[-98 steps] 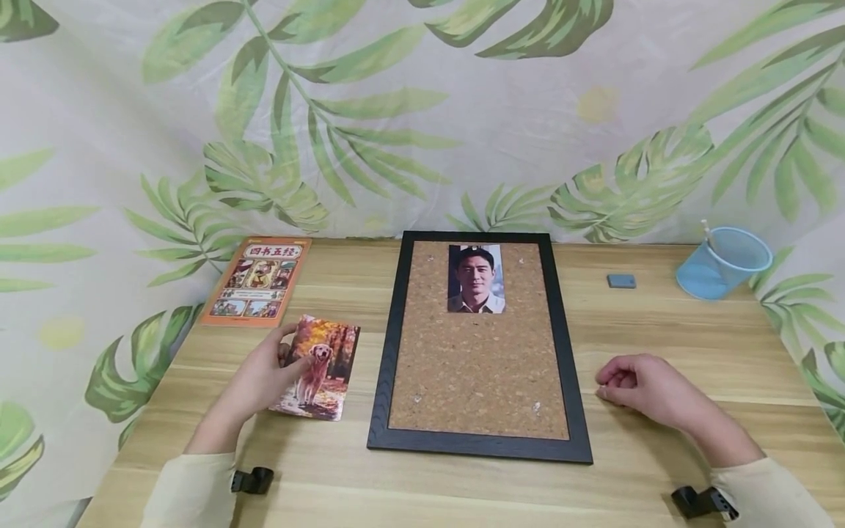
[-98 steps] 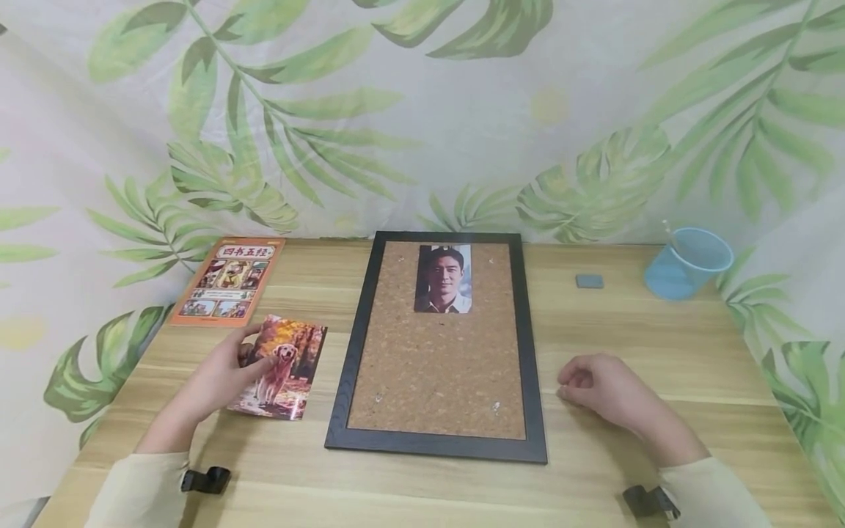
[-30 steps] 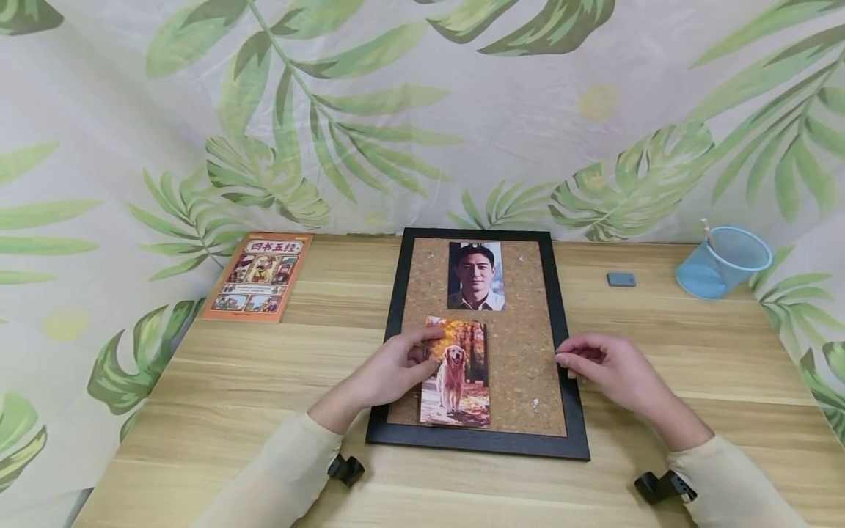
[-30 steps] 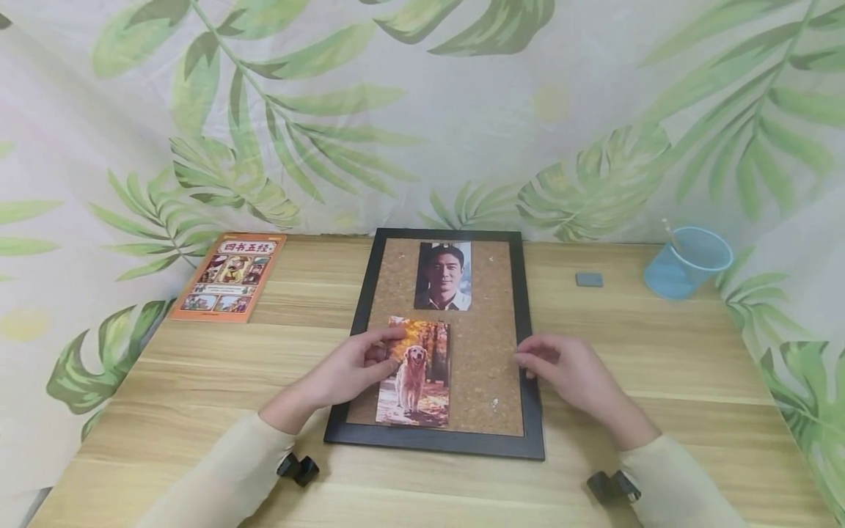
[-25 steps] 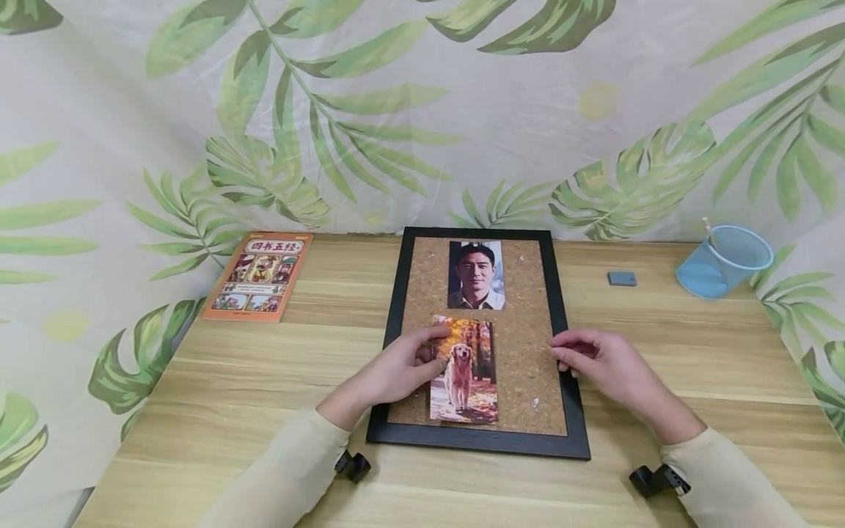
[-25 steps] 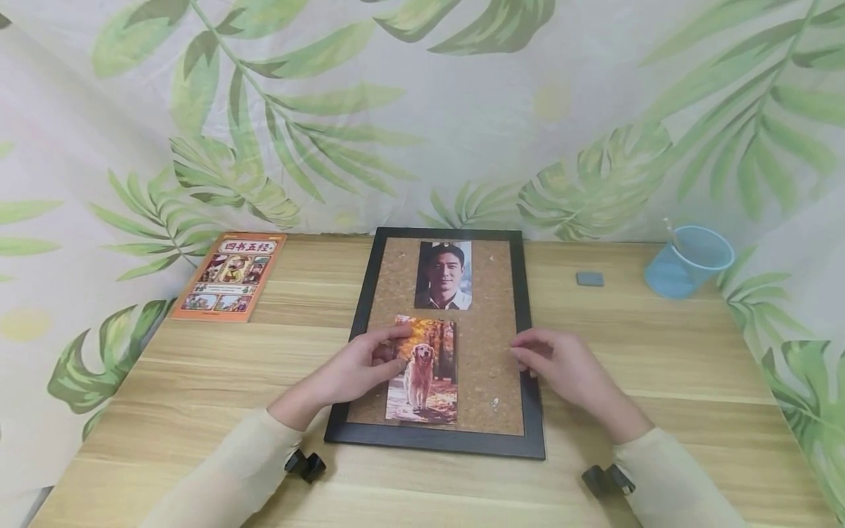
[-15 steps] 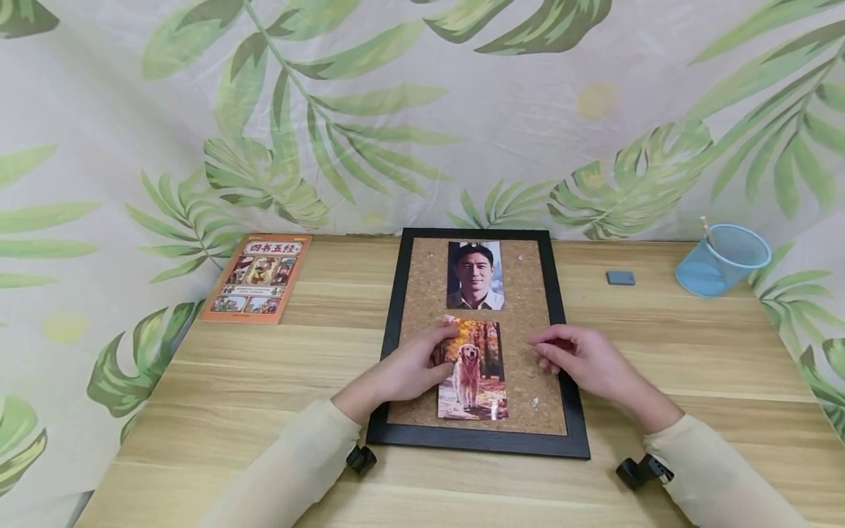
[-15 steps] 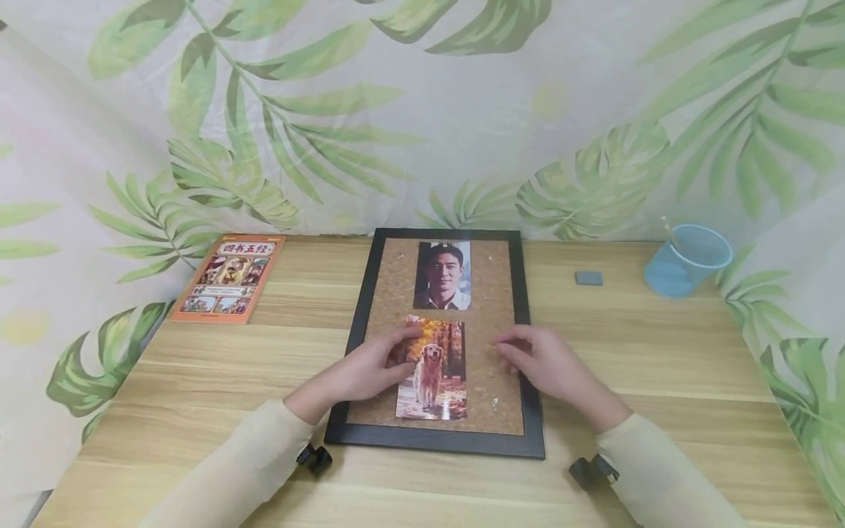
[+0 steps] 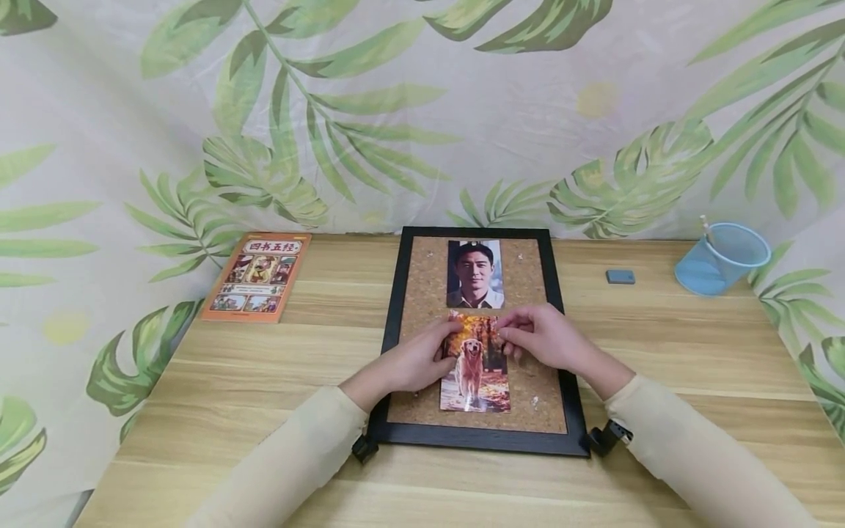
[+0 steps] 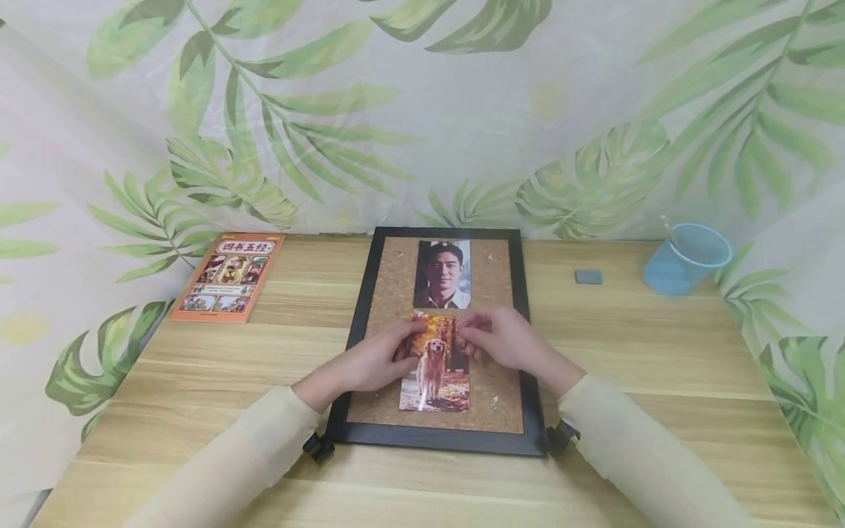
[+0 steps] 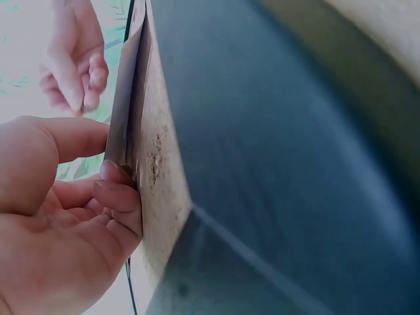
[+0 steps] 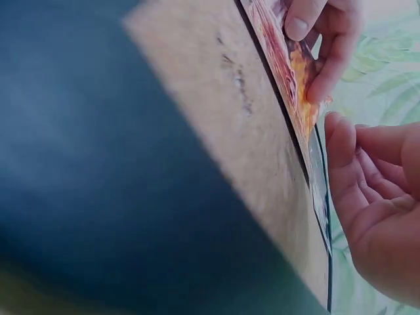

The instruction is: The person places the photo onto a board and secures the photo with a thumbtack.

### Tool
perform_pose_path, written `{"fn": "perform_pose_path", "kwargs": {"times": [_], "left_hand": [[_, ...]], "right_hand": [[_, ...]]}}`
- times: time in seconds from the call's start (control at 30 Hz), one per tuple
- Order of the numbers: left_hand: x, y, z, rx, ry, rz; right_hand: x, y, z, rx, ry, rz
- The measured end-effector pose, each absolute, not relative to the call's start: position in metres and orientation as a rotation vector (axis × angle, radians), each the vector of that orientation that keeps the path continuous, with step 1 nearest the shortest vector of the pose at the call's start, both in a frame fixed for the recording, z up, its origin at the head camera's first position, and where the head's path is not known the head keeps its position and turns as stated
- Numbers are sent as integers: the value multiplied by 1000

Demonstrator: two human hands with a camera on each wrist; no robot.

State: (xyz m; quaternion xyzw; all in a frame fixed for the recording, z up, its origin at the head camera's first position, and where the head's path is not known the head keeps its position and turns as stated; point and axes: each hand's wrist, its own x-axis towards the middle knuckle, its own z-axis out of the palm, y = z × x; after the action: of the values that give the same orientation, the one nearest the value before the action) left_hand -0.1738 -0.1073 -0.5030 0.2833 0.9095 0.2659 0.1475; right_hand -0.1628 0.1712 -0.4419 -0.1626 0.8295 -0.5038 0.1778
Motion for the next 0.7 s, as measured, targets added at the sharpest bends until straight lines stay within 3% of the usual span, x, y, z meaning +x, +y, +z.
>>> {"fn": "perform_pose_path", "kwargs": {"times": [0.4, 0.7], "left_hand": [[-177, -104, -500, 840, 2598, 795], [-178, -107, -503, 830, 2572, 790]], "right_hand": [[-201, 137, -450, -382, 2352, -1284], [-208, 122, -449, -320, 2371, -1186]]}}
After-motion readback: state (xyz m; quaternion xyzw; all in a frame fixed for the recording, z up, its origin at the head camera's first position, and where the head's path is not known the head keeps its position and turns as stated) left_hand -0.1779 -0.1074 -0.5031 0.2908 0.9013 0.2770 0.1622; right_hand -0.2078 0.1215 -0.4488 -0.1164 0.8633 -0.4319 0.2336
